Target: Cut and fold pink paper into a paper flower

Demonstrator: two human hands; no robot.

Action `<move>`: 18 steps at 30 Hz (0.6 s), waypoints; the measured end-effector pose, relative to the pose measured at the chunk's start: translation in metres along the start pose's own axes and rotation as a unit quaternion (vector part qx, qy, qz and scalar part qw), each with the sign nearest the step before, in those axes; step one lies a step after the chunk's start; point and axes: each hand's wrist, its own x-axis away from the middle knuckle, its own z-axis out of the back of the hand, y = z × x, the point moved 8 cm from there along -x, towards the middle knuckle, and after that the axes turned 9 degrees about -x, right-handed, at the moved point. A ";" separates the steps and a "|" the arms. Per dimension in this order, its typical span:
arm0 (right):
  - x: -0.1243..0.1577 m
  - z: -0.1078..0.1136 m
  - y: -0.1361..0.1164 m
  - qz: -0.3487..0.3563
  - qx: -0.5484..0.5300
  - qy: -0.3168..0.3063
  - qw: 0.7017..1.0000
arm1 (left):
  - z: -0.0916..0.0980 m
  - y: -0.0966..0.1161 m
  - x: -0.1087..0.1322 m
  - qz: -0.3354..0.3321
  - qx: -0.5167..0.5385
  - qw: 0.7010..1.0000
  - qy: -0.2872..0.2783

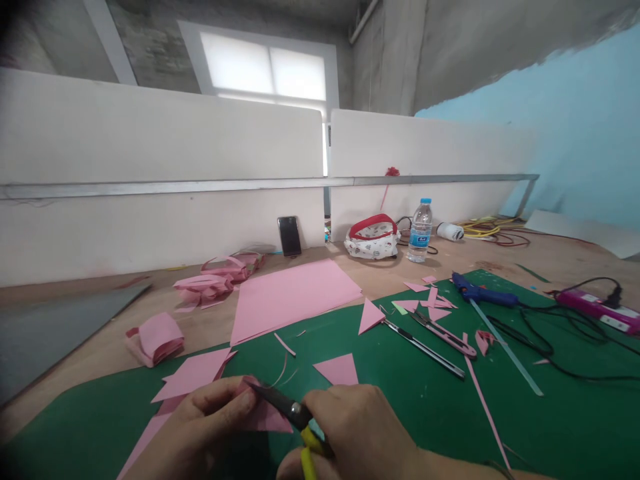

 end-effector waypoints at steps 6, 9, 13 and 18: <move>0.000 0.000 0.000 -0.002 -0.006 0.012 1.000 | -0.003 0.002 0.000 -0.005 -0.008 1.000 -0.018; 0.000 0.000 0.000 0.002 -0.012 0.011 1.000 | -0.003 0.004 -0.001 -0.019 -0.014 1.000 -0.018; 0.001 0.000 -0.001 0.016 -0.013 0.011 1.000 | -0.004 -0.004 -0.003 -0.006 -0.007 0.999 -0.033; 0.002 0.001 -0.003 0.040 -0.018 0.021 0.999 | -0.003 -0.007 -0.004 -0.007 -0.023 0.999 -0.043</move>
